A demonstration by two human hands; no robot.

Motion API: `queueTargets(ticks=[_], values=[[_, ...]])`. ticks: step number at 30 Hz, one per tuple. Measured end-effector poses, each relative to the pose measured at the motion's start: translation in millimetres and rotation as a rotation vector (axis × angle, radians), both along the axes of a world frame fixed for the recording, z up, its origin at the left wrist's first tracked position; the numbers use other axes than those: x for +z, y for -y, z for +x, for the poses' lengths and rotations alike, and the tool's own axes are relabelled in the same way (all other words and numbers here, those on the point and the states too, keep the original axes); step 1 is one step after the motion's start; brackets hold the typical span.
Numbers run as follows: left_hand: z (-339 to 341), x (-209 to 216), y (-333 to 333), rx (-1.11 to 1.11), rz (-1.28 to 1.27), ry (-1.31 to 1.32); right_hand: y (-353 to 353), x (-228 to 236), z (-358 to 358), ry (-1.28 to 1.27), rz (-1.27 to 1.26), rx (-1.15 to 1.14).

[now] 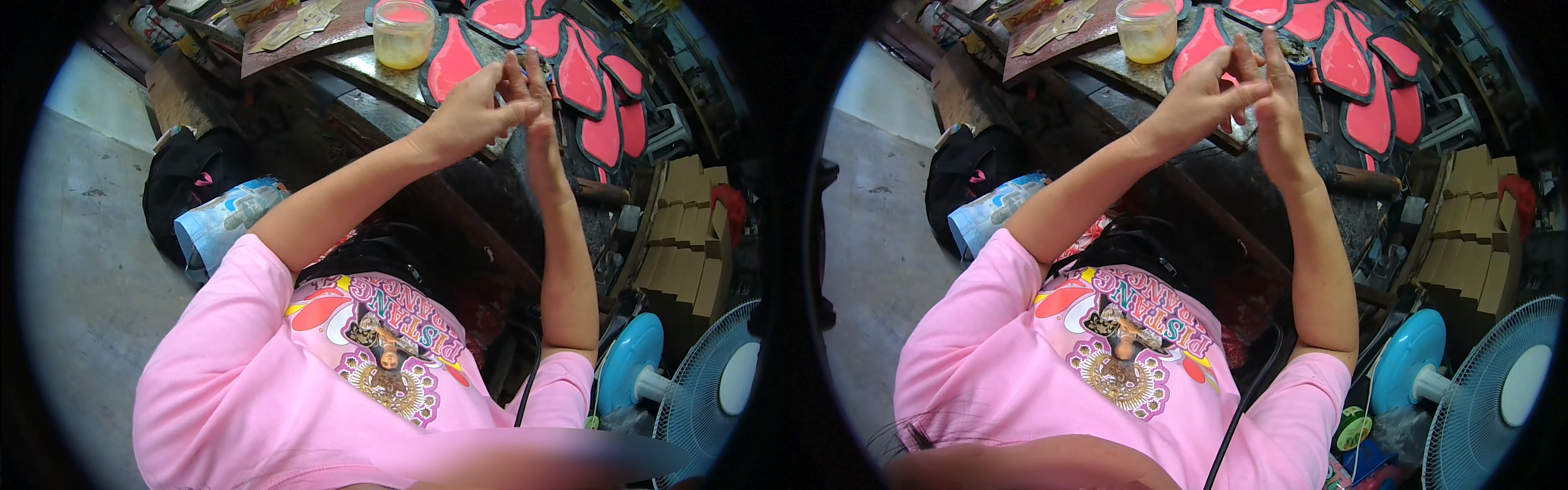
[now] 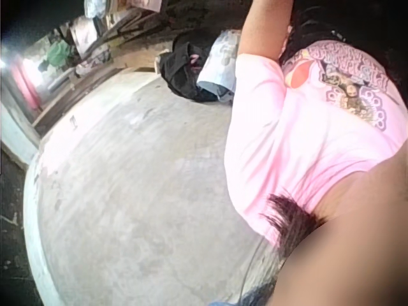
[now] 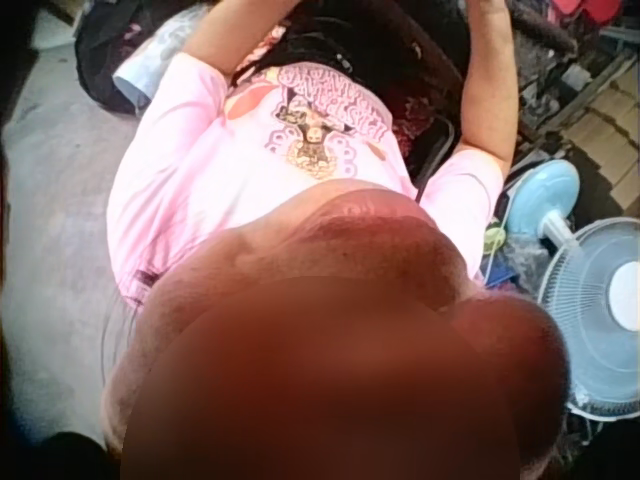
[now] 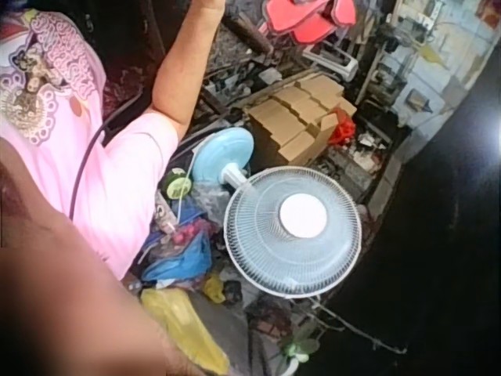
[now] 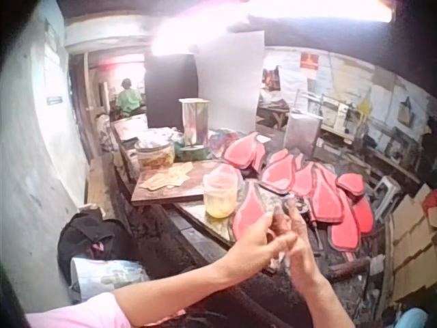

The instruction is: The person rubs pink shoe insoles with a small abrasive pad on a workbench. They handle the insoles one at a time, flipping them over and rubbing the surface repeatedly. The person also briefly picks up a small container and rubs their fingers together.

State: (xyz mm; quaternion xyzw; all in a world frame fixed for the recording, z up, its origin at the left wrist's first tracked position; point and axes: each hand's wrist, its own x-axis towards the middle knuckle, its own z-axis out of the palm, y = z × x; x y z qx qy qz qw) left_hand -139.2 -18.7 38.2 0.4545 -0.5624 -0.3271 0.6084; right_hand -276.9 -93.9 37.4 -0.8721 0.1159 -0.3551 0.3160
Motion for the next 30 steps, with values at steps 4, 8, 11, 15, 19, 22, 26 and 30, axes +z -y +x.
queueTargets(ticks=[4, 8, 11, 15, 19, 22, 26, 30], values=[[-2, -2, 4, 0.200, -0.055, 0.194, -6, -4, 3, -0.076, -0.309, -0.173], [1, 0, 7, 0.202, -0.117, 0.073, -12, -7, 7, -0.100, -0.367, -0.173], [9, 0, 9, 0.444, -0.078, 0.441, -10, -8, 5, -0.123, -0.503, -0.244], [25, -1, 10, 0.139, 0.000, 0.219, -1, -6, 0, -0.134, -0.557, -0.233], [34, -1, 4, -0.155, 0.053, -0.057, 0, -9, 2, -0.026, -0.271, -0.071], [37, 2, -1, -0.268, 0.020, -0.107, -3, -9, 4, 0.009, -0.137, 0.012], [42, 5, -4, -0.308, 0.016, -0.098, -5, -4, 4, 0.006, -0.008, 0.044], [45, 4, -6, -0.314, 0.000, -0.043, -5, -2, 2, 0.025, 0.141, 0.109]])
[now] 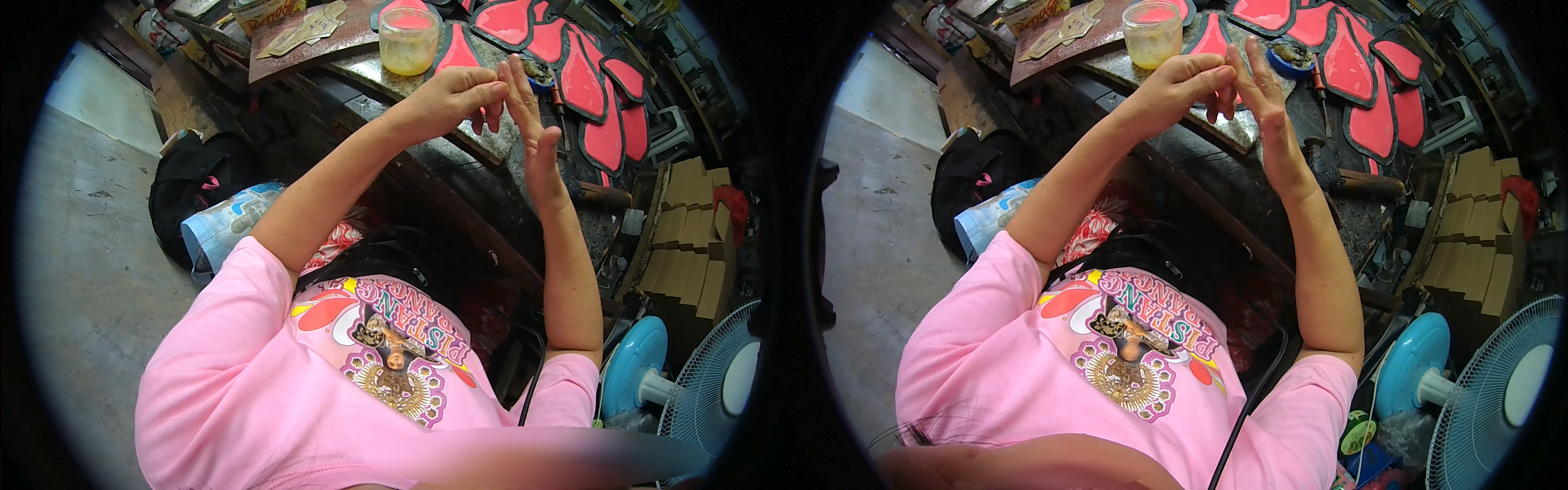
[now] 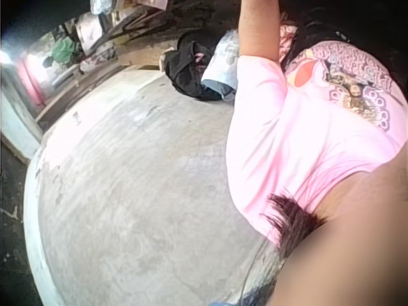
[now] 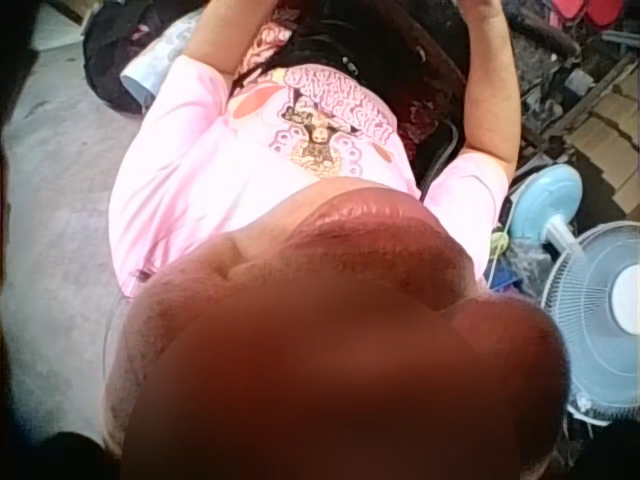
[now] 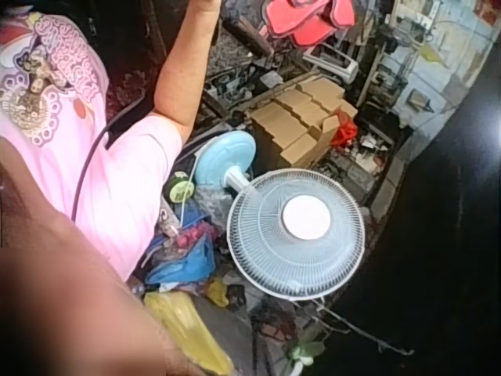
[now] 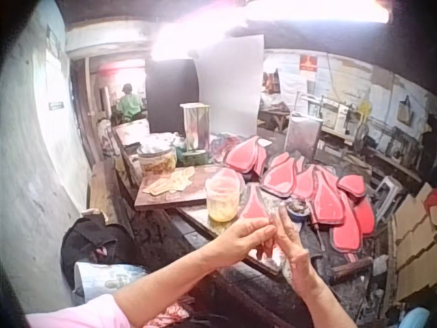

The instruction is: The person rubs pink shoe insoles with a small abrasive pad on a workbench. They handle the insoles one at a time, flipping them over and rubbing the surface repeatedly. The person also briefly picks up a small container and rubs their fingers together.

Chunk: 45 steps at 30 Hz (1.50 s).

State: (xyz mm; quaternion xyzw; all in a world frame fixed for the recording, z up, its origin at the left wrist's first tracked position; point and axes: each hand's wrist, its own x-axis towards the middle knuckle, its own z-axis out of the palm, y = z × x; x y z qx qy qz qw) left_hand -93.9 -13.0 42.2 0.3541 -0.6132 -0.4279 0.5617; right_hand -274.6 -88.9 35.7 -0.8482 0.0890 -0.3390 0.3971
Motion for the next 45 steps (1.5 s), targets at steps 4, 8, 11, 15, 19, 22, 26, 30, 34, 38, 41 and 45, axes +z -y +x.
queueTargets(ticks=[4, 8, 11, 15, 19, 22, 26, 30, 34, 38, 41, 45], values=[[0, -2, 0, 0.061, -0.036, 0.067, 2, -3, 0, 0.040, 0.116, 0.046], [-4, -1, 0, 0.185, -0.031, -0.034, 7, -4, -2, 0.028, 0.137, 0.009], [-12, 0, 0, 0.442, -0.093, -0.075, 9, -3, -1, 0.071, 0.147, -0.004], [-26, 1, -1, 0.446, -0.037, 0.331, 2, -6, 3, 0.057, 0.113, -0.007], [-28, 4, 0, 0.597, -0.181, 0.535, -3, -11, 7, 0.091, 0.092, 0.011], [-26, 7, -1, 0.475, -0.055, 0.445, 0, -10, 6, 0.030, 0.051, -0.011], [-26, 8, -5, 0.384, -0.025, 0.290, 1, -8, 3, -0.006, 0.052, -0.001], [-27, 7, -12, 0.098, 0.094, 0.075, -4, -4, 3, 0.047, 0.217, 0.070], [-32, 4, -16, 0.111, 0.102, 0.071, -2, 3, 1, 0.111, 0.346, 0.062], [-33, 8, -11, 0.235, 0.181, 0.045, -1, 5, 3, 0.118, 0.279, 0.111], [-38, 7, -8, 0.259, 0.204, 0.107, -7, 1, 6, 0.117, 0.133, 0.049], [-48, 2, -2, 0.190, 0.130, -0.086, -14, -2, 9, 0.183, 0.043, -0.008]])
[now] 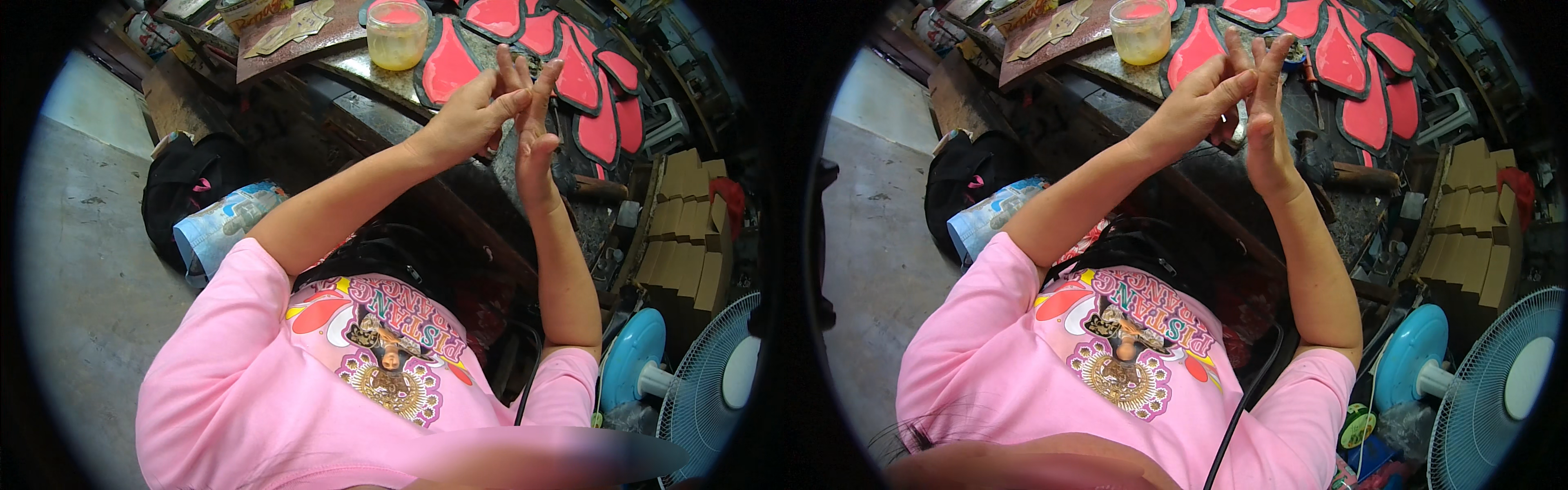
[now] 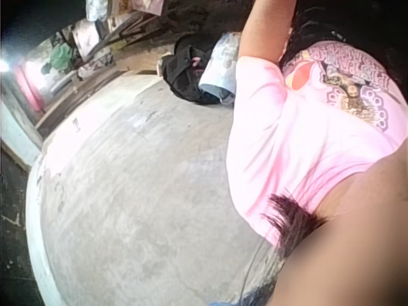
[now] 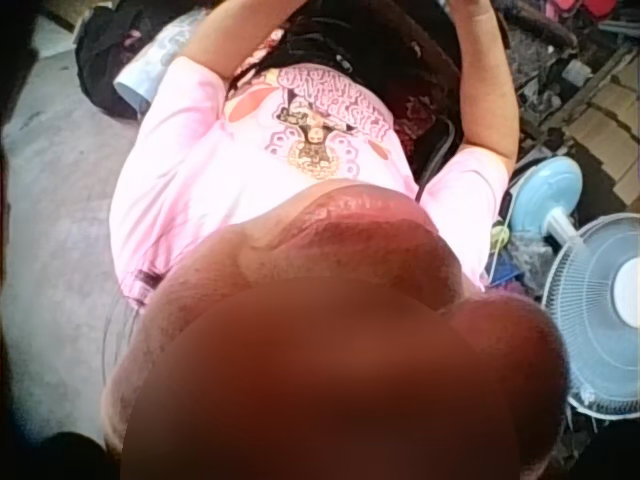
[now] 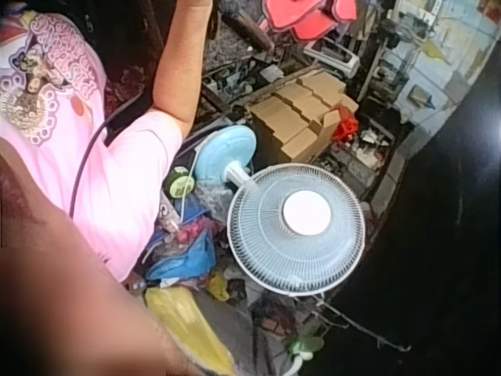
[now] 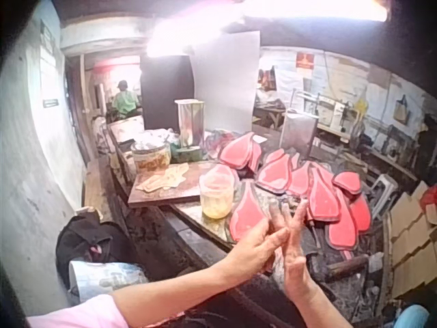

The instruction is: The person rubs pink shoe insoles with a small abrasive pad on a workbench. They handle the insoles one at a time, flipping them over and rubbing the surface repeatedly. The person also briefly picks up a small container and rubs their fingers together.

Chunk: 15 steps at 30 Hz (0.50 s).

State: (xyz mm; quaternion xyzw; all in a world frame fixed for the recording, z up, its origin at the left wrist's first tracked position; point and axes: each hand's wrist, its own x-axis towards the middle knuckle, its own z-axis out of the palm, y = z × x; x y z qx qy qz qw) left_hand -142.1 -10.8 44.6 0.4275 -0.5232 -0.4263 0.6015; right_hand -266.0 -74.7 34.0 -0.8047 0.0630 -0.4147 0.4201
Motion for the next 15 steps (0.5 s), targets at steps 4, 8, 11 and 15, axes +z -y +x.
queueTargets(ticks=[4, 8, 11, 15], values=[[-10, -4, 8, 0.078, -0.059, -0.063, -1, 1, -2, -0.049, -0.127, -0.071], [-19, -5, 20, 0.161, -0.156, -0.123, 0, -1, -3, -0.055, -0.243, -0.148], [-19, -6, 28, 0.140, -0.274, -0.164, -1, -2, -3, -0.138, -0.418, -0.269], [-9, -2, 39, 0.214, -0.128, -0.137, -5, -2, -4, -0.163, -0.468, -0.288]])
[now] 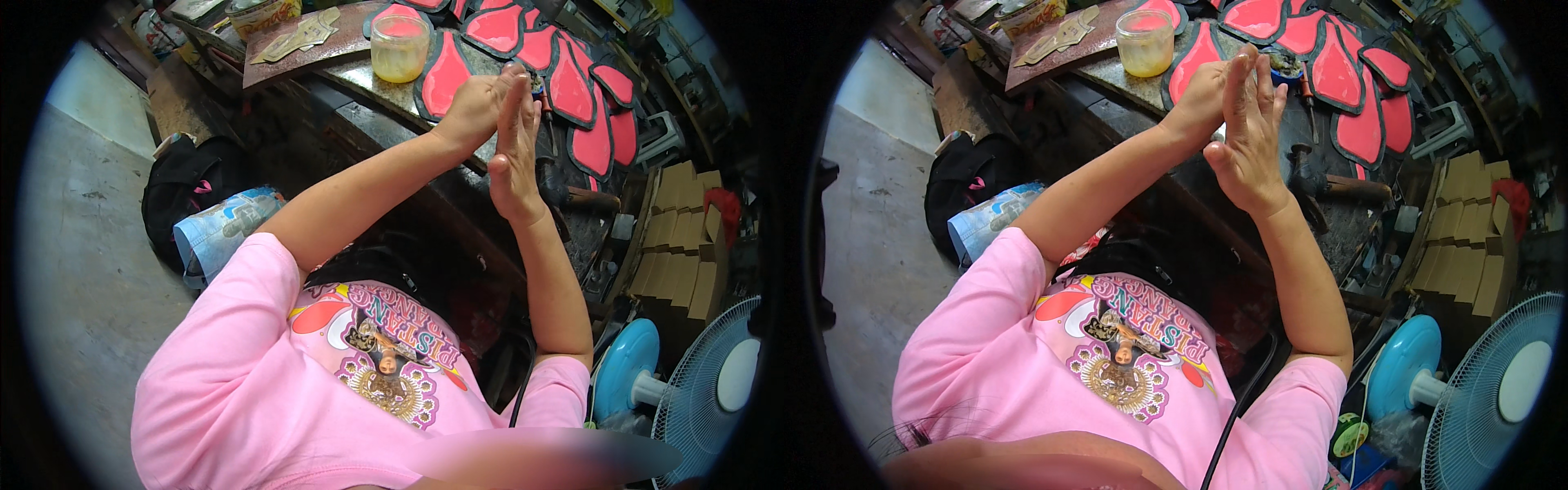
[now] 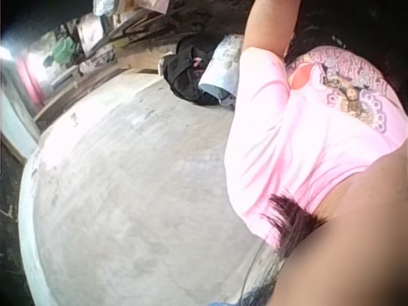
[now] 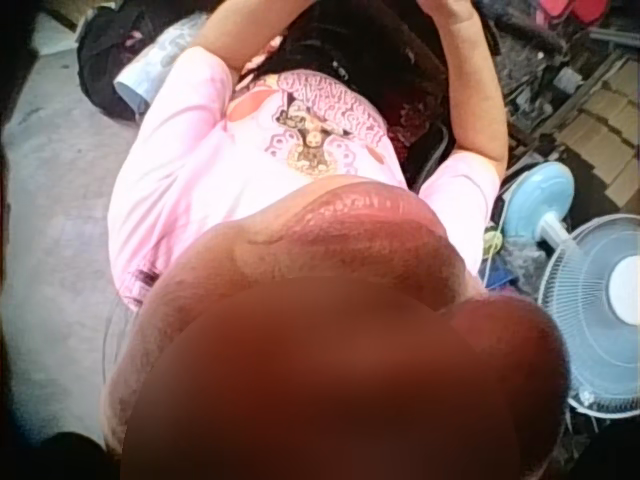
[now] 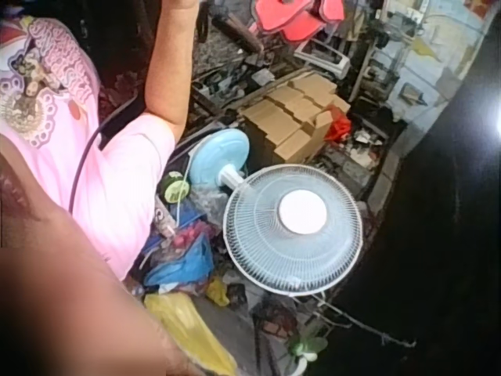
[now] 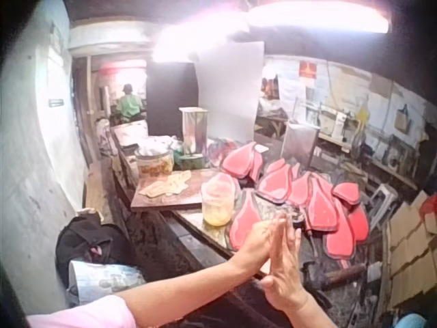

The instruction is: The person rubs pink shoe insoles with a small abrasive pad on a workbench. They handle the insoles one at a time, flipping them over and rubbing the surface repeatedly. The person also briefly picks up a small container and rubs their fingers together.

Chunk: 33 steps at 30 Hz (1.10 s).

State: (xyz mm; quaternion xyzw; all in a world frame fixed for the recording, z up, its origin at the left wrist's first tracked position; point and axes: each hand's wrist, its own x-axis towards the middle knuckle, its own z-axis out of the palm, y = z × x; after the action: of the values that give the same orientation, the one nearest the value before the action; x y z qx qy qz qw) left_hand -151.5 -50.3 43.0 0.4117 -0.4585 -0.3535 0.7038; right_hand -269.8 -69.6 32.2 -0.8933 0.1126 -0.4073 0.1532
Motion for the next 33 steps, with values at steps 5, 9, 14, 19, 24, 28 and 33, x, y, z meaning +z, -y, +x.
queueTargets(ticks=[5, 9, 14, 19, 24, 28, 33], values=[[4, 6, 1, -0.131, 0.093, -0.192, 4, 6, -1, 0.056, 0.136, 0.103], [-7, 3, -9, -0.194, -0.025, -0.073, 10, 9, -3, 0.160, 0.325, 0.122], [10, 9, -12, -0.050, 0.114, 0.335, 12, 7, -4, 0.097, 0.208, 0.075], [33, 16, -19, -0.246, 0.318, 0.349, 16, 7, -5, 0.004, -0.071, -0.038], [34, 14, -29, -0.368, 0.144, 0.291, 20, 4, -4, 0.103, 0.195, 0.113], [38, 16, -33, -0.293, 0.031, 0.186, 26, 6, -6, 0.069, 0.130, 0.097], [38, 16, -32, 0.403, -0.176, 0.756, 27, 8, -9, 0.061, 0.216, 0.087]])
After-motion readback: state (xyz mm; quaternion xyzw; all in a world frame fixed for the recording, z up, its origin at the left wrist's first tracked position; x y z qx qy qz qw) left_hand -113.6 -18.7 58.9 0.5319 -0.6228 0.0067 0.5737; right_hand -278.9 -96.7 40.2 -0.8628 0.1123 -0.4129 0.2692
